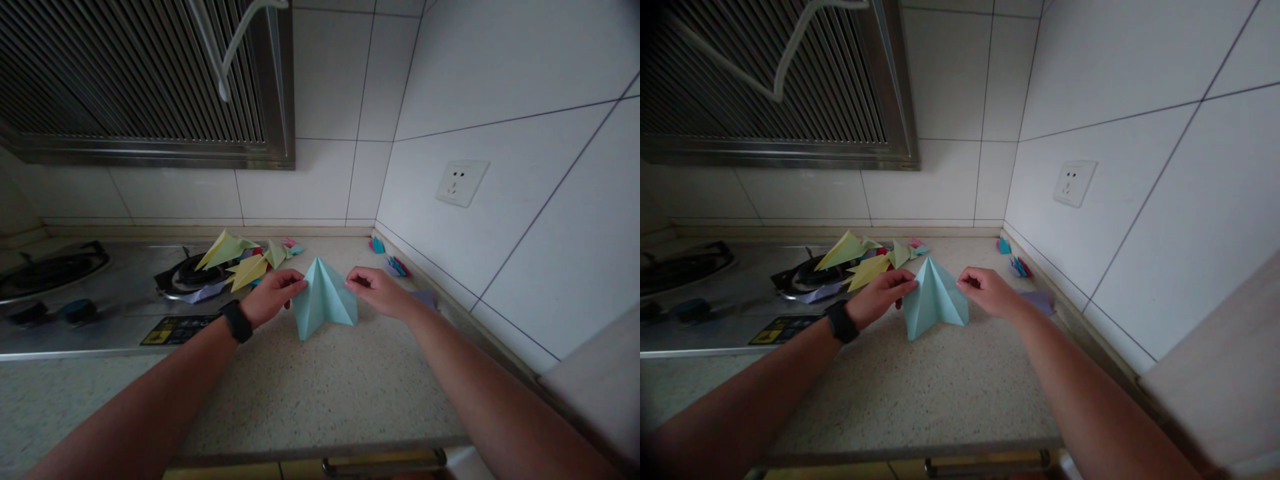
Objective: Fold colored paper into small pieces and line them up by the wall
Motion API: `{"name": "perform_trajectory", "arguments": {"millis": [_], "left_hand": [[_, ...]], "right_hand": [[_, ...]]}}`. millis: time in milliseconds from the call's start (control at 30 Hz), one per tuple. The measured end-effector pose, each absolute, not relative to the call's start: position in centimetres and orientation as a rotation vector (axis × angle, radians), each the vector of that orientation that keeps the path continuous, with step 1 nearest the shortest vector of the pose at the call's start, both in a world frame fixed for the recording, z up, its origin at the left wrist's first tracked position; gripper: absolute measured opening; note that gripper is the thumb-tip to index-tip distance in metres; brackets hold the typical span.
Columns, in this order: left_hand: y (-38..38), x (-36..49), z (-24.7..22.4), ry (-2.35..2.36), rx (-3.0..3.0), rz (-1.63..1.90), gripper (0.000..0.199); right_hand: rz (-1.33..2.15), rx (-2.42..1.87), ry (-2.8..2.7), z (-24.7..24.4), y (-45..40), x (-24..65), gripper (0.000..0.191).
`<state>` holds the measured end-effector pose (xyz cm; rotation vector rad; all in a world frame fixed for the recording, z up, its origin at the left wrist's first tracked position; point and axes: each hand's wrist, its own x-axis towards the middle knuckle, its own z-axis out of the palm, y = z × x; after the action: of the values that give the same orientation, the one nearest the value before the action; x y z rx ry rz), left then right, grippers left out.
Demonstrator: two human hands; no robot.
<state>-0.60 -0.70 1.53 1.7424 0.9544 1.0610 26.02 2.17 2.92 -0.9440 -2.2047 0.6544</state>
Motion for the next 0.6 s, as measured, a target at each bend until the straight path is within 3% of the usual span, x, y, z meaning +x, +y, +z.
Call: {"name": "perform_trajectory", "arguments": {"millis": [600], "left_hand": [[-0.67,-0.7,1.65,0.977,1.755,1.068,0.03]], "right_hand": [[0.613,-0.938,-2.205,3.08,2.19,26.13,0.025]]}}
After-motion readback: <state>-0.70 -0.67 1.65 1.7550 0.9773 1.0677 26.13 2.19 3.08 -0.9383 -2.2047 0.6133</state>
